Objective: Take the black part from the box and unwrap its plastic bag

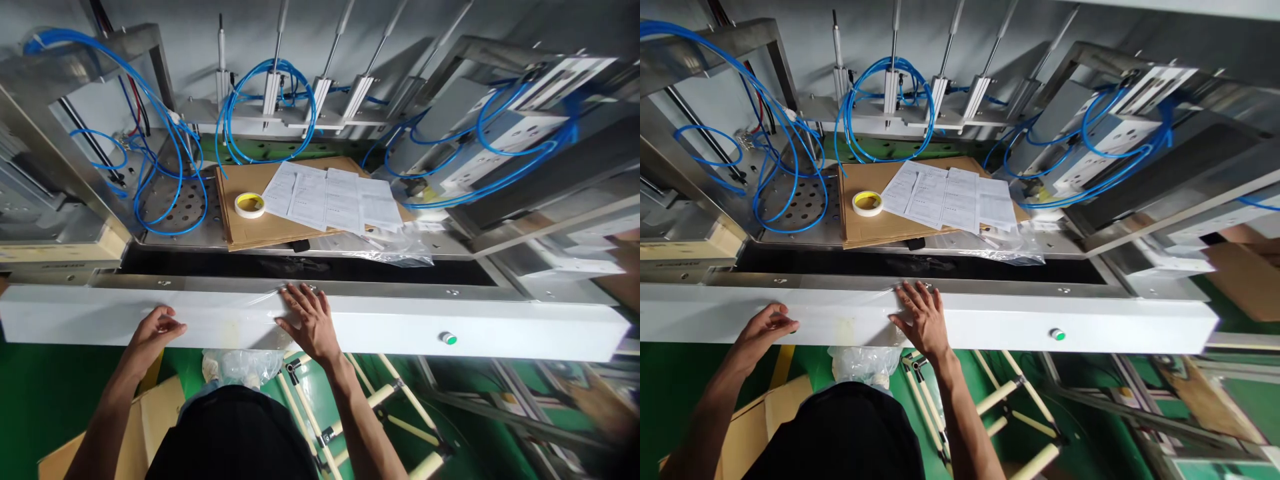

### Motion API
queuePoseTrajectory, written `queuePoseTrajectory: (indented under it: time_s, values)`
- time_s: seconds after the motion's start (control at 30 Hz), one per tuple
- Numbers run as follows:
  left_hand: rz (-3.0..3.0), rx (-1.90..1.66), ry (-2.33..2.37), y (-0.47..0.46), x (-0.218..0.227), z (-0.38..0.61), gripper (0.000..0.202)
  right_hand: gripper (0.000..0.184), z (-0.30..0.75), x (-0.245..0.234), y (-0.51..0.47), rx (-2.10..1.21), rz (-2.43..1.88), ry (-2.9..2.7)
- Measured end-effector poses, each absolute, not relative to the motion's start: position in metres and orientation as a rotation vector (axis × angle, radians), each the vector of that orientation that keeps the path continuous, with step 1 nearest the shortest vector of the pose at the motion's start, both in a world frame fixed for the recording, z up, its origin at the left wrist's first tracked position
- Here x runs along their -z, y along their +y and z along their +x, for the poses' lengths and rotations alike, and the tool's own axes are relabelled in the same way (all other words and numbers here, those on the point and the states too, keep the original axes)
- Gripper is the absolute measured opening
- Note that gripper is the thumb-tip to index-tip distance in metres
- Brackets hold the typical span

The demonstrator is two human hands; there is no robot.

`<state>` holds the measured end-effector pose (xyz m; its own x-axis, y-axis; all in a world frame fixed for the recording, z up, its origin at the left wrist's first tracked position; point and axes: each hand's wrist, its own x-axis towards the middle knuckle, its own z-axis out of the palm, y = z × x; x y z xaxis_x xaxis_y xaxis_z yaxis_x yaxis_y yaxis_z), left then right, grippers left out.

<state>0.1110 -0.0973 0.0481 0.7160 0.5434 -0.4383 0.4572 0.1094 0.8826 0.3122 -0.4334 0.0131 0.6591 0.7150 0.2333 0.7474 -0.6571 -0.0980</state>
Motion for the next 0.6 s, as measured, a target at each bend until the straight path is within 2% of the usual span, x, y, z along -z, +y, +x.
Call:
queuePoseTrajectory:
  time_s: [0.23,0.33,0.4,0.47,0.6]
  values:
    - [1.55,0.018,0.823,-0.086,-0.05,0.113,0.054,0.068,0.313,-0.017,-0.434,0.206,-2.689,-1.198]
    - [1.644,0.044,0.826,-0.08,-0.046,0.106,0.056,0.083,0.313,-0.018,-0.434,0.179,-2.682,-1.199]
    - [1.785,-0.064,0.848,-0.078,-0.046,0.102,0.056,0.093,0.312,-0.017,-0.434,0.161,-2.682,-1.19]
    - [1.974,-0.297,0.85,-0.081,-0.046,0.104,0.053,0.094,0.311,-0.018,-0.434,0.146,-2.683,-1.176]
    - [2.349,-0.606,0.463,-0.098,-0.039,0.126,0.048,0.093,0.31,-0.021,-0.434,0.109,-2.676,-1.153]
